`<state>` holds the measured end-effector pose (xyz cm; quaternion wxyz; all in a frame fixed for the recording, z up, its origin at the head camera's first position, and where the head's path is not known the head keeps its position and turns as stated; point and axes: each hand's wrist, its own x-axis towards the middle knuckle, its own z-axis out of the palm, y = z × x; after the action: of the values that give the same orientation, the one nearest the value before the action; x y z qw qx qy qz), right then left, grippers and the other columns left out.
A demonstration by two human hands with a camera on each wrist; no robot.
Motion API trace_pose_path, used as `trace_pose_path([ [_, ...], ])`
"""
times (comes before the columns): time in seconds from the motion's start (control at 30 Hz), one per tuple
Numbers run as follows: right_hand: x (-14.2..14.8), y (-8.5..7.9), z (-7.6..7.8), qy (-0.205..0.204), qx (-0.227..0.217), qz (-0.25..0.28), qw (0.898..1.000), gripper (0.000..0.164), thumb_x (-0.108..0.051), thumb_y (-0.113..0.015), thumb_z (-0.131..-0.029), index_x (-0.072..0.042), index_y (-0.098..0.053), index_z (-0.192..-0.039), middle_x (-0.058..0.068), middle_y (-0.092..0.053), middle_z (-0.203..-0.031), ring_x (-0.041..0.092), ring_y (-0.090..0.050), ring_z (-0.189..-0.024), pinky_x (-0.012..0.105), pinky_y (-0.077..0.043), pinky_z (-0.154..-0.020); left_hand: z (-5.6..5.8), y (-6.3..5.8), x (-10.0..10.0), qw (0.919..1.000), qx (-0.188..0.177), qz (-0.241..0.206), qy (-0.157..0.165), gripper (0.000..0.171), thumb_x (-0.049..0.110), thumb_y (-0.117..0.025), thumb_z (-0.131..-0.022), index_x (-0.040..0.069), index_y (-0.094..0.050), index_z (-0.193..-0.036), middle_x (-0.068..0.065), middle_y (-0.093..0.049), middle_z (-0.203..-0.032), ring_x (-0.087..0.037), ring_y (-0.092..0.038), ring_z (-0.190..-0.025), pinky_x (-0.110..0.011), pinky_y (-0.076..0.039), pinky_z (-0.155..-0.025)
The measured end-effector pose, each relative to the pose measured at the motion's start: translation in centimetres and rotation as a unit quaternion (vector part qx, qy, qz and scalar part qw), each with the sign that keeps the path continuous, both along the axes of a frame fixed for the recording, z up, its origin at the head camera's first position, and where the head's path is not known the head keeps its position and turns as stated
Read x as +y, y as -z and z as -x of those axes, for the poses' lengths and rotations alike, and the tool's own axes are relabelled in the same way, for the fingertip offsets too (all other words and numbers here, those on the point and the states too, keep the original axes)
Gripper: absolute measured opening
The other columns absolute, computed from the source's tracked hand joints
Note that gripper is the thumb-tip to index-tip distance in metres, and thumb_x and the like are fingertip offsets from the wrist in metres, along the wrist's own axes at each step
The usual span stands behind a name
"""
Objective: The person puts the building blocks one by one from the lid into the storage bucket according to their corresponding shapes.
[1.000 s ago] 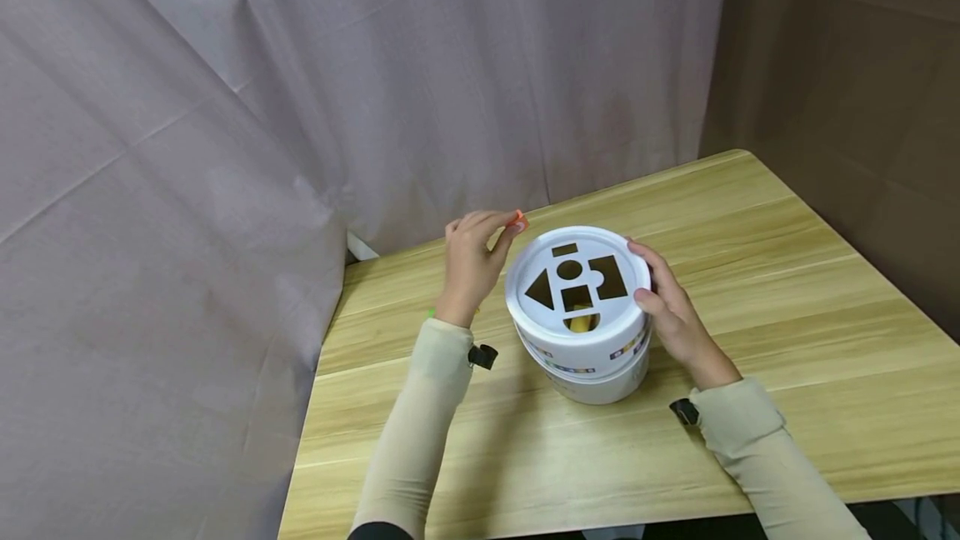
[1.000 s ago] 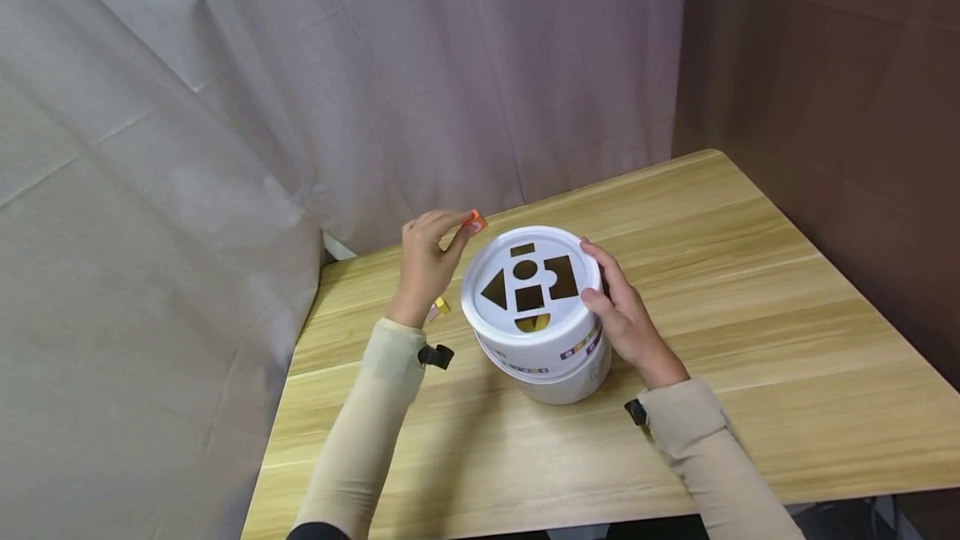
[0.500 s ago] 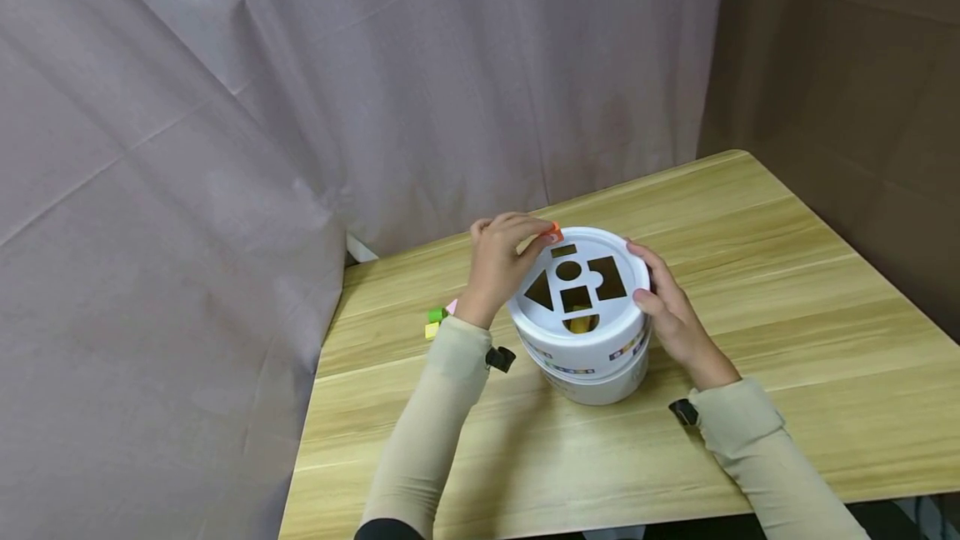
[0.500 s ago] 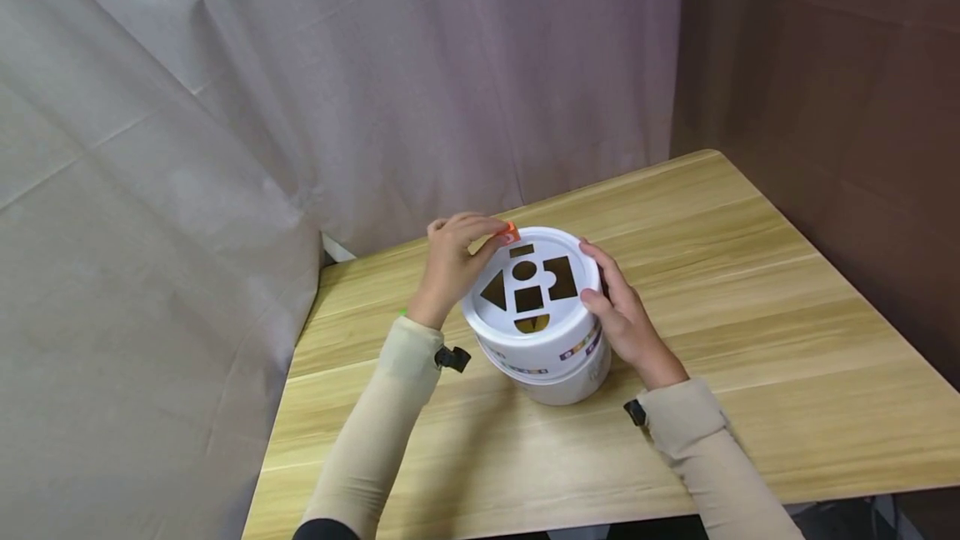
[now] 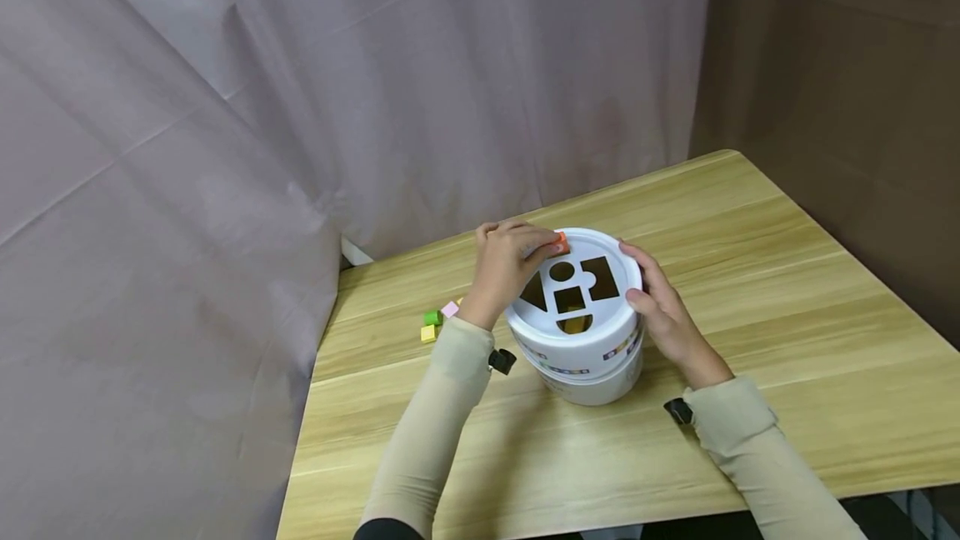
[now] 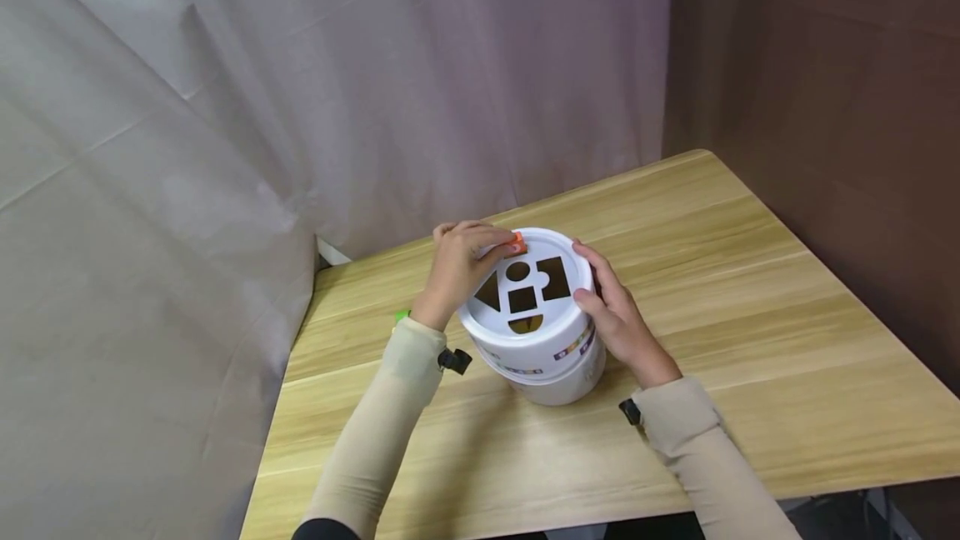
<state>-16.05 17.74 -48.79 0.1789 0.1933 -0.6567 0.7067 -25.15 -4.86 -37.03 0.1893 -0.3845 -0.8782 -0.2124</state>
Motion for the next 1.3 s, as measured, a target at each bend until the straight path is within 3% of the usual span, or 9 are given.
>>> trace_pose_path([
  [0.27, 0.2, -0.3, -0.2, 0.002, 0.000, -0.014, 1.000, 0.063, -0.007, -0.043, -0.101, -0.004, -0.033, -0.163, 0.026, -0.029, -0.168, 0.009, -0.036, -0.149, 0.018, -0.030, -0.117, -0.1, 0.1, 0.0, 1.0000, -0.004, 0.007, 0.004, 0.019, 0.030, -0.077, -0.096, 0.025, -0.084, -0.113, 0.011, -0.080, -0.111, -0.011, -0.068, -0.112, -0.055, -0.033, -0.108],
  [0.47, 0.3, -0.5, -0.3, 0.002, -0.002, -0.003, 1.000, 0.063, -0.005, -0.044, -0.100, -0.003, -0.034, -0.162, 0.026, -0.030, -0.167, 0.010, -0.037, -0.148, 0.018, -0.030, -0.117, -0.3, 0.4, -0.2, 0.9991, -0.038, 0.019, 0.007, 0.021, 0.033, -0.076, -0.098, 0.023, -0.083, -0.114, 0.010, -0.079, -0.113, -0.013, -0.065, -0.119, -0.057, -0.032, -0.110],
  [0.63, 0.2, -0.4, -0.4, 0.004, -0.002, 0.000, 1.000, 0.064, -0.005, -0.044, -0.099, -0.004, -0.034, -0.162, 0.024, -0.031, -0.167, 0.010, -0.037, -0.148, 0.017, -0.030, -0.116, 0.1, 1.1, -2.2, 0.9964, -0.055, -0.064, 0.001, 0.024, 0.032, -0.074, -0.100, 0.015, -0.083, -0.114, 0.002, -0.080, -0.114, -0.016, -0.069, -0.116, -0.056, -0.035, -0.107],
  [0.73, 0.1, -0.4, -0.4, 0.004, -0.004, 0.001, 1.000, 0.064, -0.006, -0.044, -0.100, -0.004, -0.034, -0.163, 0.024, -0.031, -0.167, 0.011, -0.037, -0.149, 0.018, -0.030, -0.117, 1.0, 2.0, -4.6, 0.9886, -0.068, -0.134, -0.013, 0.023, 0.025, -0.074, -0.102, 0.008, -0.082, -0.113, -0.006, -0.080, -0.114, -0.020, -0.073, -0.111, -0.048, -0.042, -0.109],
  [0.83, 0.0, -0.4, -0.5, 0.005, -0.009, -0.003, 1.000, 0.064, -0.007, -0.044, -0.100, -0.005, -0.033, -0.163, 0.023, -0.030, -0.168, 0.012, -0.036, -0.149, 0.018, -0.030, -0.117, 2.1, 3.4, -7.6, 0.9824, -0.080, -0.162, -0.047, 0.022, 0.021, -0.074, -0.102, 0.004, -0.081, -0.112, -0.010, -0.079, -0.114, -0.025, -0.074, -0.111, -0.043, -0.051, -0.106],
  [0.93, 0.0, -0.4, -0.6, 0.010, -0.014, -0.007, 1.000, 0.064, -0.009, -0.044, -0.100, -0.006, -0.033, -0.163, 0.022, -0.031, -0.168, 0.013, -0.035, -0.150, 0.019, -0.030, -0.117, 3.2, 5.3, -10.5, 0.9792, -0.101, -0.143, -0.102, 0.023, 0.023, -0.075, -0.101, 0.005, -0.081, -0.115, -0.010, -0.078, -0.118, -0.028, -0.075, -0.106, -0.044, -0.050, -0.107],
  [1.07, 0.2, -0.4, -0.8, 0.015, -0.015, -0.010, 1.000, 0.064, -0.009, -0.045, -0.100, -0.006, -0.034, -0.163, 0.021, -0.031, -0.168, 0.013, -0.035, -0.150, 0.020, -0.029, -0.118, 4.1, 8.0, -13.3, 0.9718, -0.140, -0.086, -0.169, 0.029, 0.027, -0.077, -0.099, 0.008, -0.079, -0.121, -0.010, -0.076, -0.125, -0.035, -0.070, -0.105, -0.057, -0.036, -0.112],
  [1.17, 0.2, -0.5, -0.9, 0.011, -0.012, -0.005, 1.000, 0.064, -0.008, -0.045, -0.100, -0.005, -0.033, -0.163, 0.022, -0.030, -0.168, 0.013, -0.034, -0.150, 0.019, -0.029, -0.118, 4.4, 9.7, -14.3, 0.9651, -0.171, -0.033, -0.195, 0.035, 0.030, -0.079, -0.097, 0.010, -0.077, -0.125, -0.010, -0.073, -0.131, -0.035, -0.065, -0.119, -0.065, -0.029, -0.110],
  [1.3, 0.2, -0.6, -0.9, 0.001, -0.011, 0.004, 1.000, 0.064, -0.008, -0.044, -0.100, -0.005, -0.033, -0.163, 0.023, -0.029, -0.168, 0.012, -0.035, -0.150, 0.019, -0.028, -0.118, 4.9, 11.4, -14.9, 0.9592, -0.186, 0.036, -0.210, 0.039, 0.032, -0.082, -0.095, 0.012, -0.076, -0.128, -0.009, -0.072, -0.134, -0.034, -0.061, -0.130, -0.065, -0.031, -0.108],
])
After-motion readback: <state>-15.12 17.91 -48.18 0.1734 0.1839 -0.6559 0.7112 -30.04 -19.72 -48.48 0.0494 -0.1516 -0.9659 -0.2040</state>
